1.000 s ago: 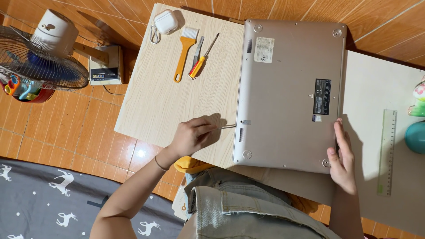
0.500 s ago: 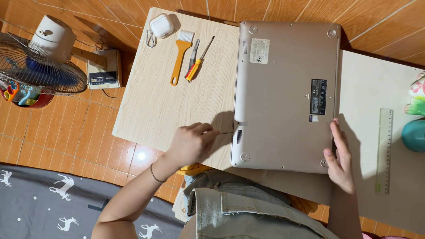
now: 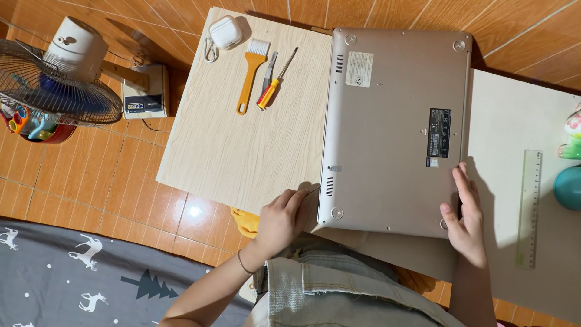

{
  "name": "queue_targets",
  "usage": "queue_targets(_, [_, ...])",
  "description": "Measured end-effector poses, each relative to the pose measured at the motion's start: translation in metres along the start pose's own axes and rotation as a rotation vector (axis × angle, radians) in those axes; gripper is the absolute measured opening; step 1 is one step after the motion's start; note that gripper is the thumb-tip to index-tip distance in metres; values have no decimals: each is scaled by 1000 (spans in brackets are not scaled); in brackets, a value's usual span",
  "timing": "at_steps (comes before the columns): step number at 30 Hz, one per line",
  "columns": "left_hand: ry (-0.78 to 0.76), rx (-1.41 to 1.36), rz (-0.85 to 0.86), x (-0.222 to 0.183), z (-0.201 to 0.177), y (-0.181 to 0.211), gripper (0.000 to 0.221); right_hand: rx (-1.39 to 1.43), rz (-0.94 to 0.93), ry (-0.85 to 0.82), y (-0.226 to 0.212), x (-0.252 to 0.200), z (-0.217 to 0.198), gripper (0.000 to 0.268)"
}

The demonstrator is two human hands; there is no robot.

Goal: The person removes the bottom cover screws of a laptop using a screwdriver and pries the cover open.

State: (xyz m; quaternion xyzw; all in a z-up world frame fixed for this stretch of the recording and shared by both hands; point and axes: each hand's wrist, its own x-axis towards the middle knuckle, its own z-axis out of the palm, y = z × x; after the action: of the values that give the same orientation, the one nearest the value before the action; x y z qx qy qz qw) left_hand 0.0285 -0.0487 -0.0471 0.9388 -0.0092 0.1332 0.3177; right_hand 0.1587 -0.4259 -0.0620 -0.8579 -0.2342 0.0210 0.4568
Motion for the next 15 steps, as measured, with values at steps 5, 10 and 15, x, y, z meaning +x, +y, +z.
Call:
queue_targets(5, [-210, 111, -51, 24, -26, 8, 20, 4, 25, 21, -4, -2, 1, 64])
queue_targets(10, [-407, 362, 28, 46, -40, 23, 14, 64, 21, 13, -5, -2, -1, 64])
queue_targets(15, [-258, 216, 60, 43, -46, -4, 22, 157, 34, -4, 0, -3, -4, 65])
